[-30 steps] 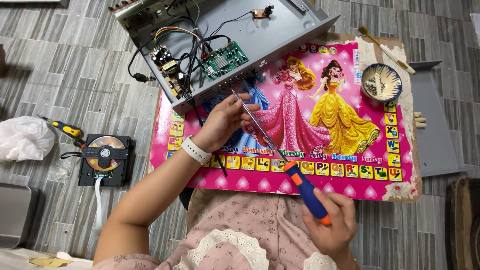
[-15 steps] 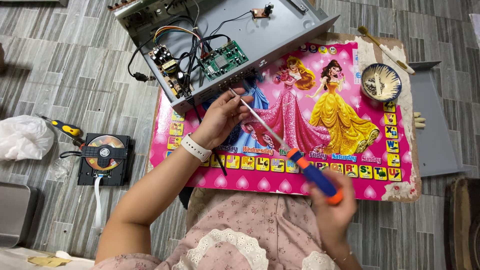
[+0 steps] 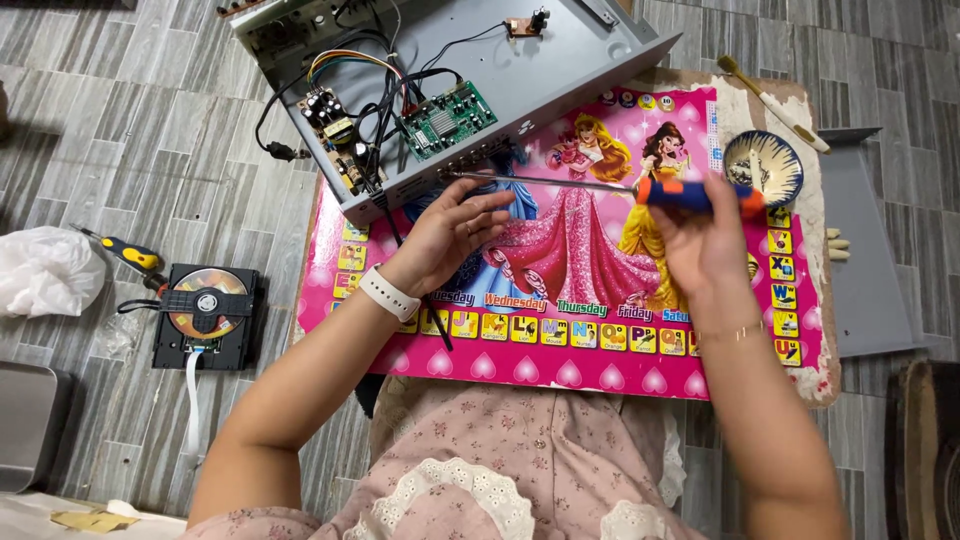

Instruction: Repairing an electronic device by unscrewing components and adjusting the internal circuit boards

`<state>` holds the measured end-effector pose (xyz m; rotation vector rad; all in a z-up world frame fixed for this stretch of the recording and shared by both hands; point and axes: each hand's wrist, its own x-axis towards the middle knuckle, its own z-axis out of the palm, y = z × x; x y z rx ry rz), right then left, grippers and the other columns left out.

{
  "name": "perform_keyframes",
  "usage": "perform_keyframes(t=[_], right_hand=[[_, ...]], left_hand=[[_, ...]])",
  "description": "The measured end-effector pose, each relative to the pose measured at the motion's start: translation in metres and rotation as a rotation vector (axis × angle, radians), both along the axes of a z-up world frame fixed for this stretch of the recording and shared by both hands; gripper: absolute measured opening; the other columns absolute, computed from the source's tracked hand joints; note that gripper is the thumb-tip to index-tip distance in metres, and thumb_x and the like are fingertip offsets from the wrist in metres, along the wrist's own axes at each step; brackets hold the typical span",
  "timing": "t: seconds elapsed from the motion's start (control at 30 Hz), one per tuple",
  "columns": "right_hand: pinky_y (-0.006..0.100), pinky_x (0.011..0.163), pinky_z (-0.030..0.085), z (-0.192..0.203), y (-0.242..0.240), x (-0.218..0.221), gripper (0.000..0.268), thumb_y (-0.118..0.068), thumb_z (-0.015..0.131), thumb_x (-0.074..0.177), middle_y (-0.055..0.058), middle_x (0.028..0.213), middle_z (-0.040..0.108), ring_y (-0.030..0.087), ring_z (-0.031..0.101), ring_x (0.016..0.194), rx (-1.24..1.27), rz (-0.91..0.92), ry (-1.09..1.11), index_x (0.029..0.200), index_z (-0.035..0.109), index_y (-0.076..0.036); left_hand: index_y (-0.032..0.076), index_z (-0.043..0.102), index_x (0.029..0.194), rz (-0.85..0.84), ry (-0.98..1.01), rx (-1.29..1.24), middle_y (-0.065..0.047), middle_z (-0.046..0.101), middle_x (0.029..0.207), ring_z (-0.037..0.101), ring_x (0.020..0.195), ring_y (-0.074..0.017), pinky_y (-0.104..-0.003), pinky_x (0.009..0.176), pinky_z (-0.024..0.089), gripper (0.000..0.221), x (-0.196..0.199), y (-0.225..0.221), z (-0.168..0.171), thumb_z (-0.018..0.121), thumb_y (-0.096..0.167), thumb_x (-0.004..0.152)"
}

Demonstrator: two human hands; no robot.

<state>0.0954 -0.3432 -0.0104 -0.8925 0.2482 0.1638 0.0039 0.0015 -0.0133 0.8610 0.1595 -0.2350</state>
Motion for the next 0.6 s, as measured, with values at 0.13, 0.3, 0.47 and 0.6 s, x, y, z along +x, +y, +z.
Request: perform_keyframes(t=[0.13, 0.3, 0.47, 0.6], right_hand=[[0.033, 0.077, 0.073, 0.003, 0.004, 0.037, 0.036, -0.041, 0.079, 0.085, 0.003, 0.093, 0.070, 0.019, 0.074, 0.087, -0.060, 0.040, 0.052, 0.098, 0.060, -0.014], [0.030, 0.071, 0.073, 0.019, 0.024, 0.076, 0.046, -0.049, 0.080, 0.079, -0.001, 0.085, 0.065, 0.017, 0.072, 0.079, -0.140, 0.198, 0.060, 0.099, 0.059, -0.014], [0.024, 0.065, 0.066, 0.064, 0.044, 0.048, 0.048, -0.037, 0.080, 0.076, 0.005, 0.093, 0.069, 0.017, 0.074, 0.080, -0.218, 0.040, -0.134, 0.110, 0.062, -0.008], [0.025, 0.083, 0.069, 0.123, 0.028, 0.000, 0.022, -0.020, 0.078, 0.086, -0.003, 0.087, 0.070, 0.012, 0.072, 0.080, -0.277, -0.161, -0.453, 0.103, 0.066, -0.013]], left_hand=[[0.010, 0.037, 0.153, -0.011, 0.003, 0.002, -0.021, 0.062, 0.139, 0.073, 0.108, -0.0207, -0.036, 0.100, 0.059, 0.055, -0.002, -0.001, 0.003, 0.055, 0.011, 0.102], [0.014, 0.041, 0.152, -0.077, -0.054, 0.079, -0.018, 0.066, 0.130, 0.073, 0.106, -0.0204, -0.036, 0.098, 0.059, 0.054, -0.004, -0.005, 0.012, 0.060, 0.014, 0.102], [0.003, 0.055, 0.131, -0.058, -0.165, 0.352, -0.011, 0.068, 0.114, 0.063, 0.090, -0.0164, -0.029, 0.082, 0.053, 0.030, -0.010, 0.000, 0.031, 0.053, 0.009, 0.102], [0.006, 0.064, 0.108, 0.463, -0.793, 1.590, -0.010, 0.065, 0.102, 0.059, 0.091, -0.0258, -0.037, 0.083, 0.049, 0.021, -0.030, 0.006, 0.078, 0.070, 0.003, 0.088]])
